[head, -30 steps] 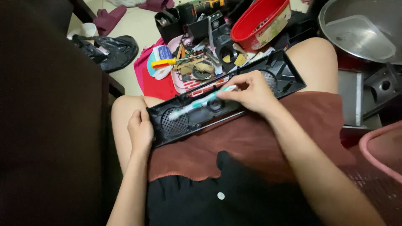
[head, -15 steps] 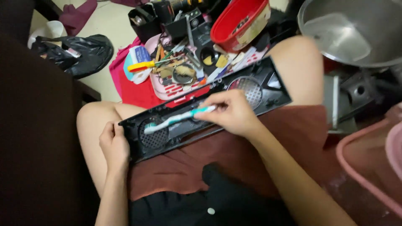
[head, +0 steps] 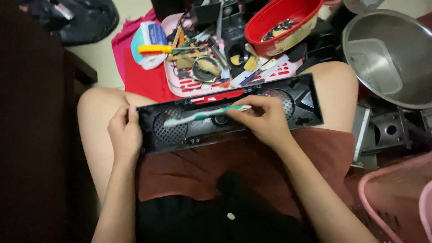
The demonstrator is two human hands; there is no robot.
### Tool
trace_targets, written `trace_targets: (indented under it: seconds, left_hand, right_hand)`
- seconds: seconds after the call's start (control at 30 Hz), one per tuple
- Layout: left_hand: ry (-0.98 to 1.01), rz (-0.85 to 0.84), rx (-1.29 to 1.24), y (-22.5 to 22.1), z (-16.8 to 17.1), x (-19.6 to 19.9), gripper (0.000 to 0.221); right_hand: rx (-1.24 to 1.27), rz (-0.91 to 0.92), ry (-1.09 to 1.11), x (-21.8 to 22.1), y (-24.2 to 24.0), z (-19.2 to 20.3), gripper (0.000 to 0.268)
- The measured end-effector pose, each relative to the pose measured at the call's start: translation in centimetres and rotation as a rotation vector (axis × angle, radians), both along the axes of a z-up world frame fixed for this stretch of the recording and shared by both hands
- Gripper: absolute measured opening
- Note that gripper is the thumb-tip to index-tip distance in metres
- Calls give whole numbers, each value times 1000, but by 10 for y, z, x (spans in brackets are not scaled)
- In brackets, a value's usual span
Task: Cleaning and maintaining an electronic housing using a screwdriver and a toothbrush to remove dust.
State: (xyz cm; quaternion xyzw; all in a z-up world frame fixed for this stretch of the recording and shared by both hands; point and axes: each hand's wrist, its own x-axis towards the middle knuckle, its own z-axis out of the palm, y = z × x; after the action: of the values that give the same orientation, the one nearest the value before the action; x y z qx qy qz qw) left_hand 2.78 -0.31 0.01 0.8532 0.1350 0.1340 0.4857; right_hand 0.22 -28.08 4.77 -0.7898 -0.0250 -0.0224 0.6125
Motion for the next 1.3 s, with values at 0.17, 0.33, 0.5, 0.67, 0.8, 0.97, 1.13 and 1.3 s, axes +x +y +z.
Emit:
trace_targets:
  seconds: [0.17, 0.33, 0.5, 0.67, 0.8, 0.97, 1.13, 1.3]
  left_hand:
    - [4, -15, 3, 1, -1, 2, 22]
    - [14, -13, -2, 1, 0, 3, 20]
    - [-1, -25, -26, 4, -3, 3, 22]
    - [-2, -23, -26, 4, 1, 1, 21]
    - [-1, -29, -37, 3, 1, 3, 22]
    - [-4, -37, -40, 2, 3, 4, 22]
    - [-9, -34, -30, 1, 5, 4, 23]
    - [-19, -45, -34, 3, 1, 4, 23]
  right_hand:
    - [-64, -43, 43, 3, 4, 3, 14]
    - [-45, 7, 133, 7, 7, 8, 16]
    - [-56, -2, 164, 6, 8, 7, 16]
    - [-51, -13, 172, 8, 10, 6, 15]
    - [-20, -60, 143, 9, 8, 5, 14]
    - [-43, -49, 138, 8, 11, 6, 13]
    - [-6, -123, 115, 5, 14, 9, 14]
    - [-20, -110, 105, 6, 11, 4, 14]
